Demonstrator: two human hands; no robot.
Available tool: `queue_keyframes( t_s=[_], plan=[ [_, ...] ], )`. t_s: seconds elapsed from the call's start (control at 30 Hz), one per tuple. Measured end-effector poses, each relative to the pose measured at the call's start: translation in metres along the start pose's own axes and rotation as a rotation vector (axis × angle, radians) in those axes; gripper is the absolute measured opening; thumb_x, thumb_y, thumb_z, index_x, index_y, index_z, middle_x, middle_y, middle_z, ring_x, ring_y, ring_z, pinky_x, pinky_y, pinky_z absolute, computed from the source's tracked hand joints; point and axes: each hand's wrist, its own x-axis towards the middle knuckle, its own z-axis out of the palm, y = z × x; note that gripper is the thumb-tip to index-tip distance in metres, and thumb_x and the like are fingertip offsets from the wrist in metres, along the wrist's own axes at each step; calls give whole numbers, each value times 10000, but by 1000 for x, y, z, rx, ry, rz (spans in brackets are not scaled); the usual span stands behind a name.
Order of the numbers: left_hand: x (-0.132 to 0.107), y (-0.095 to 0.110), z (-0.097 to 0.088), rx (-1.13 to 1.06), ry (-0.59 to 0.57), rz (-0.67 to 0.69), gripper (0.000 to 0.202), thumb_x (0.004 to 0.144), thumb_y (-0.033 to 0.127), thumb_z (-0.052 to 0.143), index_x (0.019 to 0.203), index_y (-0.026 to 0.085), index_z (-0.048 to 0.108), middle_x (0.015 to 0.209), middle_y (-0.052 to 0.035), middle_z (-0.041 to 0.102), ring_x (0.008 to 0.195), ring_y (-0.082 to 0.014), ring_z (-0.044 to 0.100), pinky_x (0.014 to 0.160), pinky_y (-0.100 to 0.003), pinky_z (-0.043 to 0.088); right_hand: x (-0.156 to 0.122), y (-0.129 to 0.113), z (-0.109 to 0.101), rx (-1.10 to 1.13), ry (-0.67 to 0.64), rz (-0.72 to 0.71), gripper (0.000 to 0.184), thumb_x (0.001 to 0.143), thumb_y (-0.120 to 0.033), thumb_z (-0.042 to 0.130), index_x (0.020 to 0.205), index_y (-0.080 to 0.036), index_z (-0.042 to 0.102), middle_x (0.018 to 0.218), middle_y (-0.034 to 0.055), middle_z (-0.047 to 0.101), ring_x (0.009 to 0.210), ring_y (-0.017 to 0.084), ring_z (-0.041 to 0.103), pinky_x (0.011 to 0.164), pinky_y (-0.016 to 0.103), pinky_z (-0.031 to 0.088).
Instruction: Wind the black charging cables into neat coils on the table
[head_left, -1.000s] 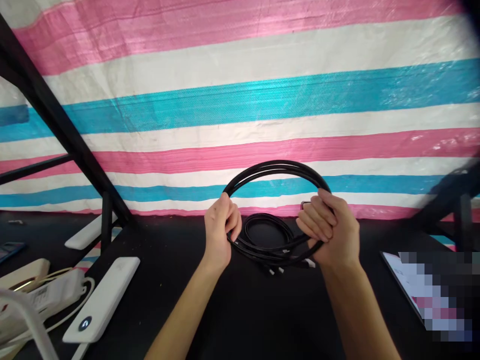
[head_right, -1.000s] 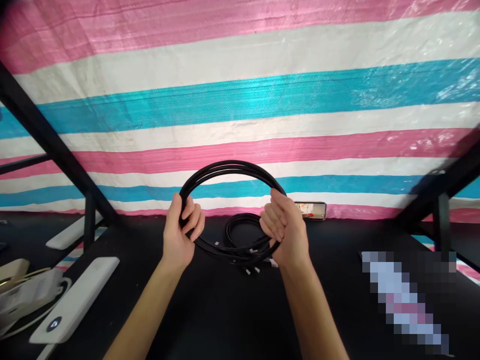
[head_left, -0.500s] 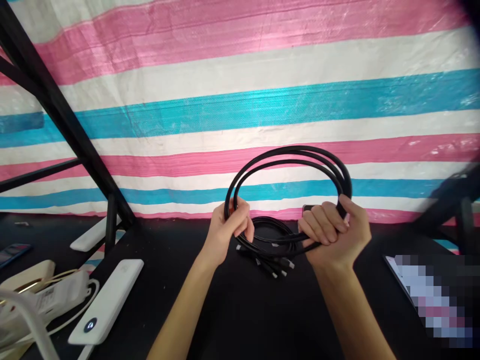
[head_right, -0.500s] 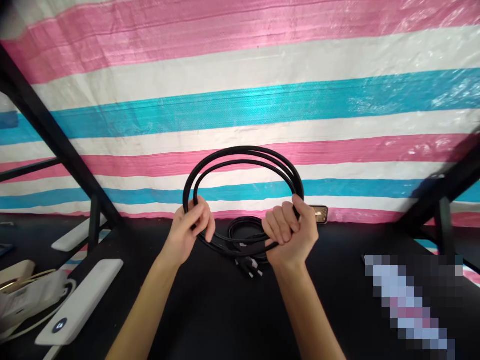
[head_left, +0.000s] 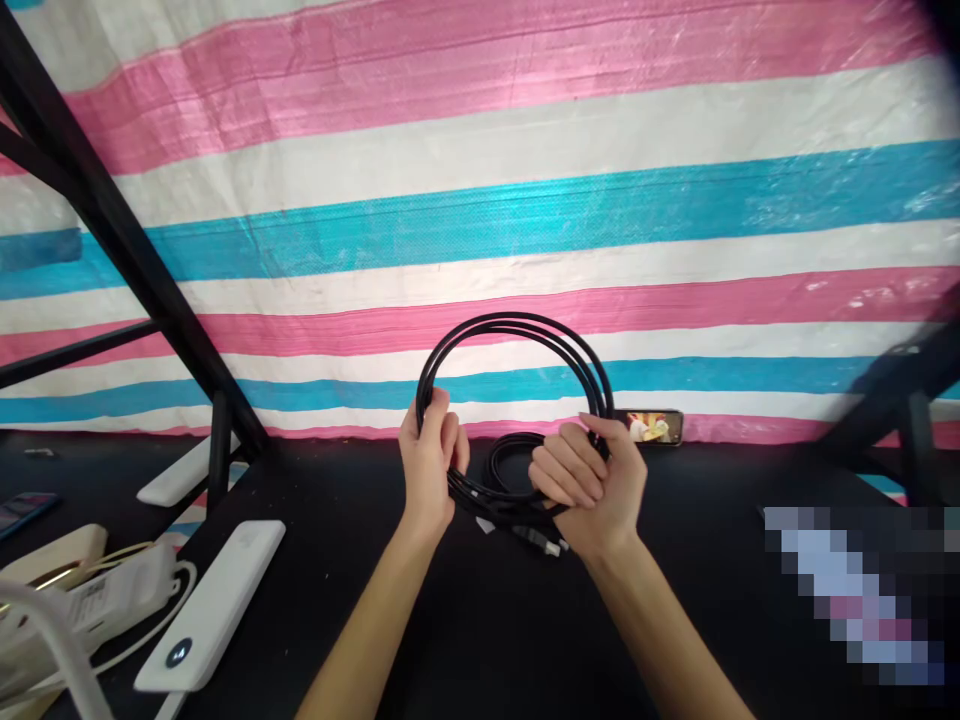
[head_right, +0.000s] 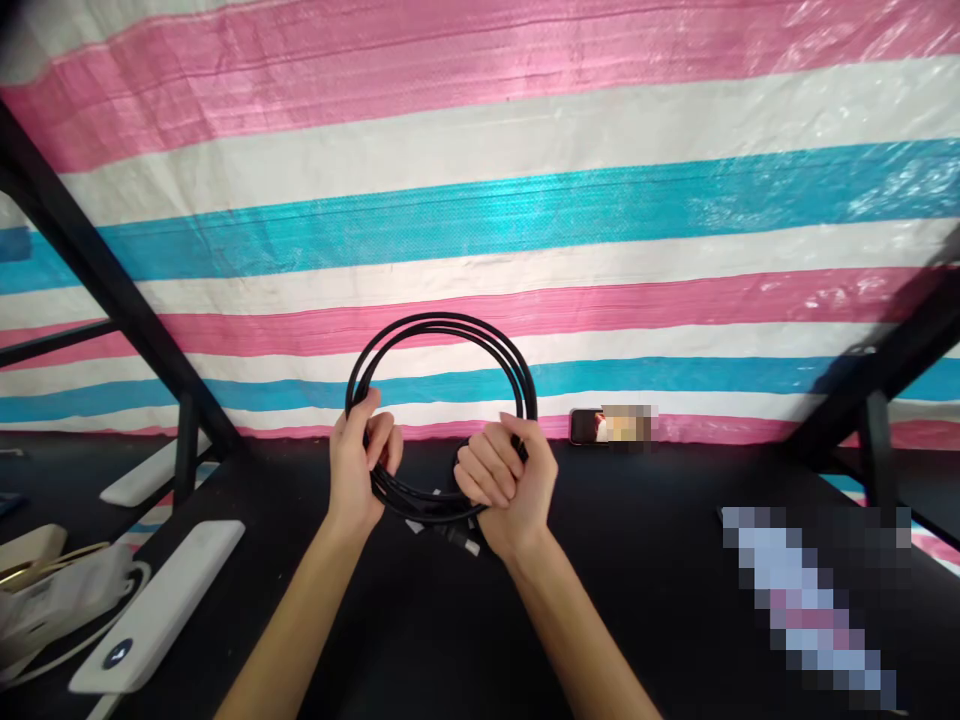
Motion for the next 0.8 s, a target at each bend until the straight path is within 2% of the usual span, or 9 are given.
queue_keyframes(
  t_s=[0.07, 0.17, 0.27, 0.33, 0.4, 0.5, 0.67, 0.8],
  plan=[
    [3, 1, -3, -7, 25, 3, 287, 825, 416, 545, 690, 208, 401, 371, 113, 211, 286, -51, 225, 314, -178, 188, 5, -2, -2, -48, -8, 70, 502, 756, -318, 534, 418, -218, 177, 331, -84, 131, 291, 52, 94, 279, 191, 143],
    [8, 6, -11, 45, -35, 41, 266, 826, 461, 539, 763, 213, 466, 369, 118, 214, 283, -51, 216, 314, -171, 210, 12, -12, -9, -137, 42, 72, 354, 724, -287, 587, 463, -204, 362, 349, -96, 206, 303, 41, 138, 291, 179, 194],
    [11, 11, -18, 196, -192, 30, 285, 830, 473, 532, 752, 200, 498, 371, 114, 228, 285, -40, 215, 324, -170, 221, 16, -20, -19, -257, 103, 58, 160, 723, -304, 611, 639, -181, 554, 378, -109, 255, 312, 33, 150, 297, 178, 191],
    [11, 13, -20, 325, -328, -29, 291, 831, 464, 534, 737, 189, 515, 371, 104, 255, 293, -34, 238, 334, -170, 199, 16, -22, -23, -413, 149, 29, 181, 724, -332, 633, 807, -173, 618, 396, -110, 303, 315, 31, 152, 296, 186, 144],
    [8, 13, -19, 408, -422, -87, 302, 835, 466, 525, 730, 183, 522, 376, 97, 269, 305, -31, 249, 345, -170, 175, 14, -21, -25, -607, 207, -46, 279, 699, -350, 680, 916, -182, 631, 417, -101, 357, 328, 33, 189, 309, 193, 111],
    [5, 12, -16, 413, -466, -118, 320, 848, 482, 493, 729, 186, 512, 381, 100, 251, 310, -33, 223, 350, -174, 162, 12, -20, -23, -747, 223, -112, 303, 685, -394, 706, 888, -177, 646, 433, -86, 361, 359, 39, 235, 334, 203, 100],
    [5, 11, -17, 387, -466, -83, 321, 854, 475, 486, 709, 189, 498, 371, 100, 259, 308, -41, 219, 365, -191, 182, 9, -26, -20, -600, 103, -18, 346, 762, -494, 620, 785, -151, 646, 418, -99, 229, 354, 31, 132, 342, 221, 49],
    [9, 12, -21, 500, -441, -48, 256, 813, 452, 561, 813, 200, 518, 419, 85, 364, 394, -69, 349, 452, -199, 280, 7, -31, -22, -513, 121, -84, 312, 724, -442, 693, 614, -184, 556, 386, -106, 192, 344, 27, 107, 342, 222, 40]
  ],
)
